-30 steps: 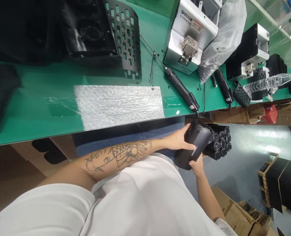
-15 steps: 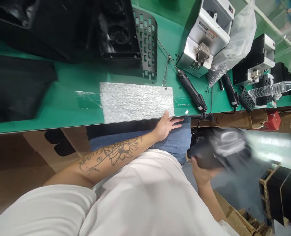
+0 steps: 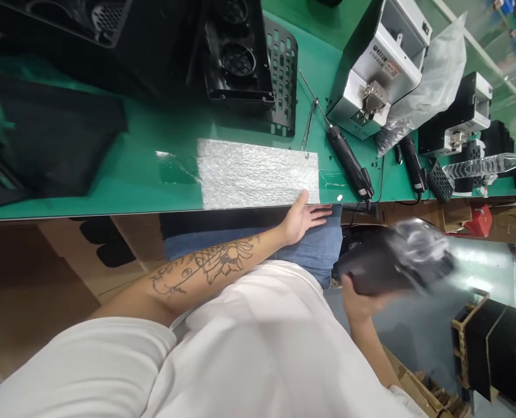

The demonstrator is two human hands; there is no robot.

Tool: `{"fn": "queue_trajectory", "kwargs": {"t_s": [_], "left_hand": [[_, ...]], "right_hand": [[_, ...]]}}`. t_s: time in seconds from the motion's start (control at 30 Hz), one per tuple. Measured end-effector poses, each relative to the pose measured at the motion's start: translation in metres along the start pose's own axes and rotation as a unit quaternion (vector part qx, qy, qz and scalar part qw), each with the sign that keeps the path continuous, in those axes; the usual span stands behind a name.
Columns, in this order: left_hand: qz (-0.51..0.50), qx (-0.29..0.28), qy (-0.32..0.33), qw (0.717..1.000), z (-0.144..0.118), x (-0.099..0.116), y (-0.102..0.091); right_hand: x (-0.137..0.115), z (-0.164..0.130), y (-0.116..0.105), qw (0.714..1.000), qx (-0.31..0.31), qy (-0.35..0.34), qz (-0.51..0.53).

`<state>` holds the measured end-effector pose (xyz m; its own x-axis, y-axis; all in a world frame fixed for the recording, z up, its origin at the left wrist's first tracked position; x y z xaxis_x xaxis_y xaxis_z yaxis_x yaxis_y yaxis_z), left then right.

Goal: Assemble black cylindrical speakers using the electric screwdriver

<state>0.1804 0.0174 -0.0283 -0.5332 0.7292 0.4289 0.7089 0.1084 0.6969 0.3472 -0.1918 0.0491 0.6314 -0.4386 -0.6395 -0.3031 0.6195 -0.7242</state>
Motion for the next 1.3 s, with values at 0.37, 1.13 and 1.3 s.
{"fn": "queue_trajectory", "kwargs": {"t_s": [0.37,1.13,1.3], "left_hand": [[0.089,-0.076,-0.041,0.992,-0.011,-0.013,0.002],[0.150,-0.175,0.021,0.973,-0.020,-0.006,0.016],[0.075,-0.068,0.006,0.995,-0.017,-0.001,0.008]], "right_hand": [[0.009,0.002,0.013,0.950,-0.214,0.163,0.159],[-0.011,0.011,-0.005,0.968,-0.145,0.119,0.168],[-0.031,0.017,-0.031,0.995,0.014,-0.065,0.075]]}}
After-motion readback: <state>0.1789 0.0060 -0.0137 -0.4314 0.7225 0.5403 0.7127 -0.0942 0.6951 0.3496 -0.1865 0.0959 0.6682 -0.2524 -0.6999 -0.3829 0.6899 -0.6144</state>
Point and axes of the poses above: each hand's wrist, its own z-axis towards the middle knuckle, its own y-axis out of the palm, x = y × z, the point moved 3 cm from there along z, towards the middle knuckle, and after that the axes turned 14 degrees about x, right-handed, at the moved point
